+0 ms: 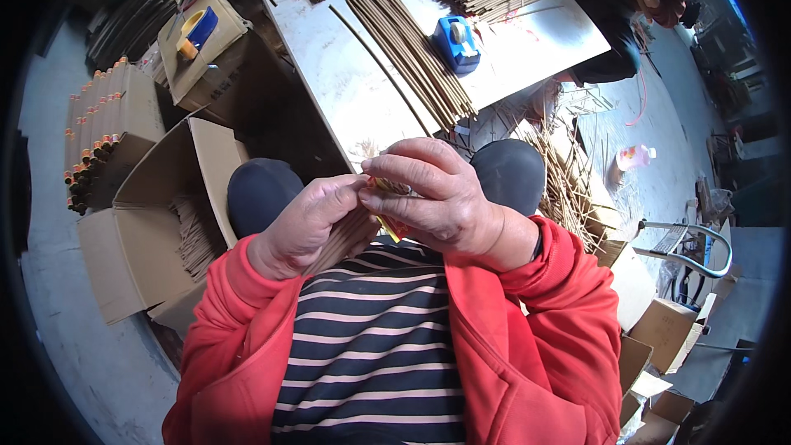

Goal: The person gathers thin wooden sticks from a table, aligns them into bundles, and wraps each bundle with a small paper label. The person places the finished bundles into a cardboard box and repeats the process with additional sticks.

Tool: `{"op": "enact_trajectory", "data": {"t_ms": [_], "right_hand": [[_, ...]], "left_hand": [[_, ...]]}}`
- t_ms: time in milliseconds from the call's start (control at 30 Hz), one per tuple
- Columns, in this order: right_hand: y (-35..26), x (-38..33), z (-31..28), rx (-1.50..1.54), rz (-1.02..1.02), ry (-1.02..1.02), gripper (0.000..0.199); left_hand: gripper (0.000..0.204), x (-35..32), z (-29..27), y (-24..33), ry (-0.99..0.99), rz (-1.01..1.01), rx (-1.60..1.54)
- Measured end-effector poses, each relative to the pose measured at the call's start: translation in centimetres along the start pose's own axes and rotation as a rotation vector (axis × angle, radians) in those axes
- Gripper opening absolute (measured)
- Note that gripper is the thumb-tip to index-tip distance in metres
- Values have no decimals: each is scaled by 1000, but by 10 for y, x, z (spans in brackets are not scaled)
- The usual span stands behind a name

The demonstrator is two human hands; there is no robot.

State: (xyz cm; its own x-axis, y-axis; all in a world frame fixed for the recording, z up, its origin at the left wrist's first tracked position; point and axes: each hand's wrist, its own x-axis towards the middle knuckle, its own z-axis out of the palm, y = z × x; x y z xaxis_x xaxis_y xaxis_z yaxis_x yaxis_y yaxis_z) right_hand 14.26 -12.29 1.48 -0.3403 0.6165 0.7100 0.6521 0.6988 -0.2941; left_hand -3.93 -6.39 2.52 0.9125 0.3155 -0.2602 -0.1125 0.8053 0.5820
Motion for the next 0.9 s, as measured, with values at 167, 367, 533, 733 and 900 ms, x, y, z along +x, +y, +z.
{"op": "enact_trajectory", "data": {"t_ms": [167,367,533,733,900], "right_hand": [[2,2,-3,55,-54,-66,34],[1,4,-3,14,-64,-67,32],[-3,4,1,27,-34,-20,32],[-1,0,2,-3,-32,-24,29],[-16,-6,-9,242,140,104,33]], "left_hand": [[32,-1,-11,2,-49,-29,0],[34,0,-14,4,0,-12,67],[35,-2,-9,2,-5,33,31],[35,0,-12,1,61,37,68],[36,-5,-8,7,182,67,140]]}}
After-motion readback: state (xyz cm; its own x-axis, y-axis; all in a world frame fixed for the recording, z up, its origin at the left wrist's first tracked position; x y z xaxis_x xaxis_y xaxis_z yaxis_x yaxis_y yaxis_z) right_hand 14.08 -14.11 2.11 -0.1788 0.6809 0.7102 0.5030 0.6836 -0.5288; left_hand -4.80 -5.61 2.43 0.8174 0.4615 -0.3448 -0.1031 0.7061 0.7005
